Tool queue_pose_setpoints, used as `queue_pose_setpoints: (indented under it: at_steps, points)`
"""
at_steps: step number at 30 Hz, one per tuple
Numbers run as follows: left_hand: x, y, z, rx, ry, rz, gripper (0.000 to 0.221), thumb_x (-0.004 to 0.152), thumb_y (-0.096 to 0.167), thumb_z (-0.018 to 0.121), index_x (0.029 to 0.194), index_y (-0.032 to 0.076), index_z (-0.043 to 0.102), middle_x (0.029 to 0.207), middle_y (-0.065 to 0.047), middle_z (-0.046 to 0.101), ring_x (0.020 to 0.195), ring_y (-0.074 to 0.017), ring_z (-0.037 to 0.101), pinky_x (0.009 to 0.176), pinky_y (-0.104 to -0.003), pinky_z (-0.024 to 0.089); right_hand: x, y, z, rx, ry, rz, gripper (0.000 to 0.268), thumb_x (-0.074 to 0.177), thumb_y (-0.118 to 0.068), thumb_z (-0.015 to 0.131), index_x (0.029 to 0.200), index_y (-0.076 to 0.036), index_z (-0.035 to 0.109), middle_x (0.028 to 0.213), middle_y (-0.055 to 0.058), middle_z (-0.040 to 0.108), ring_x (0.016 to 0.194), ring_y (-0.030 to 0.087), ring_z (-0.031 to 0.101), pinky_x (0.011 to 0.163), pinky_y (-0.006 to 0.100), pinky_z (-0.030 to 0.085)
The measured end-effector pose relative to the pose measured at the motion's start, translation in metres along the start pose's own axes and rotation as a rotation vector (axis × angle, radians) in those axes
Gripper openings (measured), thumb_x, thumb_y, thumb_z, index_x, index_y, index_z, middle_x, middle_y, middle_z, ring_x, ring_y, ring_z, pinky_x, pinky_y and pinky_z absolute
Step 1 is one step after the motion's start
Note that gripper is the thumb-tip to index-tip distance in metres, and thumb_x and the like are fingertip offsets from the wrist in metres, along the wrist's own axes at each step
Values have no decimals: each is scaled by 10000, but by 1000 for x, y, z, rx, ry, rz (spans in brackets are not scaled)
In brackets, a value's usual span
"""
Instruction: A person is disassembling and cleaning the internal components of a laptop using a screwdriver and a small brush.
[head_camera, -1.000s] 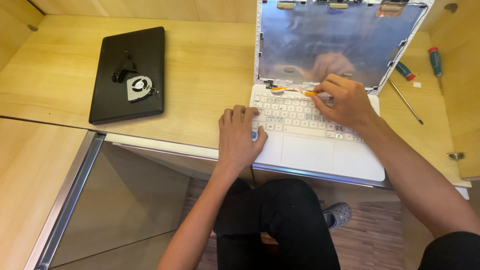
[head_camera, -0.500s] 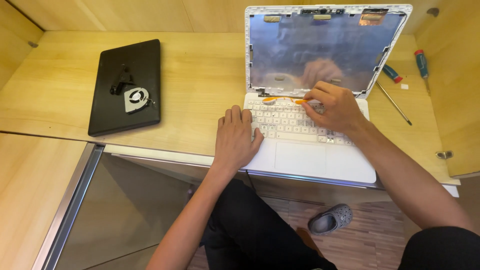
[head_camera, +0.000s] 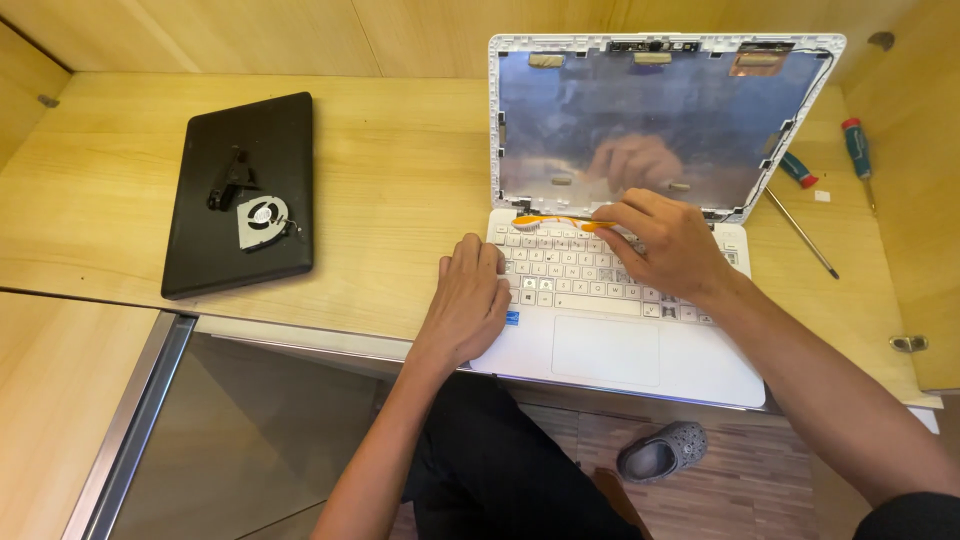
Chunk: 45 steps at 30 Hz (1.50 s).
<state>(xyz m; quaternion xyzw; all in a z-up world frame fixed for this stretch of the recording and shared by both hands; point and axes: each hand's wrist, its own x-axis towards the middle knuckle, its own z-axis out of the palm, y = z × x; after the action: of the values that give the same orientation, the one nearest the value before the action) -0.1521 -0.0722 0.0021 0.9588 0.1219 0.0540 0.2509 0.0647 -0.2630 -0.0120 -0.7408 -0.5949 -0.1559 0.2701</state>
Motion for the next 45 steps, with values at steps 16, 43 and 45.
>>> queue_pose_setpoints:
  at_steps: [16, 43, 45]
  points:
    - [-10, -18, -6, -717, 375, -64, 21, 1082, 82, 346, 1069, 92, 360, 949, -144, 616, 794, -231, 673, 747, -407, 559, 16, -34, -10, 33, -110, -78, 28, 975, -188, 691, 989, -180, 714, 874, 10, 656, 783, 225, 685, 691, 316, 557]
    - [-12, -13, -8, -722, 419, -248, 100, 883, 108, 800, 959, 96, 737, 946, -129, 795, 976, -310, 770, 911, -419, 600, 8, -37, -6, -59, -149, -98, 41, 916, -179, 722, 880, -163, 713, 909, -8, 664, 700, 162, 667, 645, 281, 541]
    - [-11, -12, -8, -717, 434, -257, 113, 874, 120, 817, 960, 88, 751, 939, -140, 794, 983, -318, 768, 918, -434, 599, 12, -43, -5, -79, -113, -122, 82, 948, -172, 691, 876, -182, 730, 872, -15, 658, 722, 157, 647, 662, 268, 522]
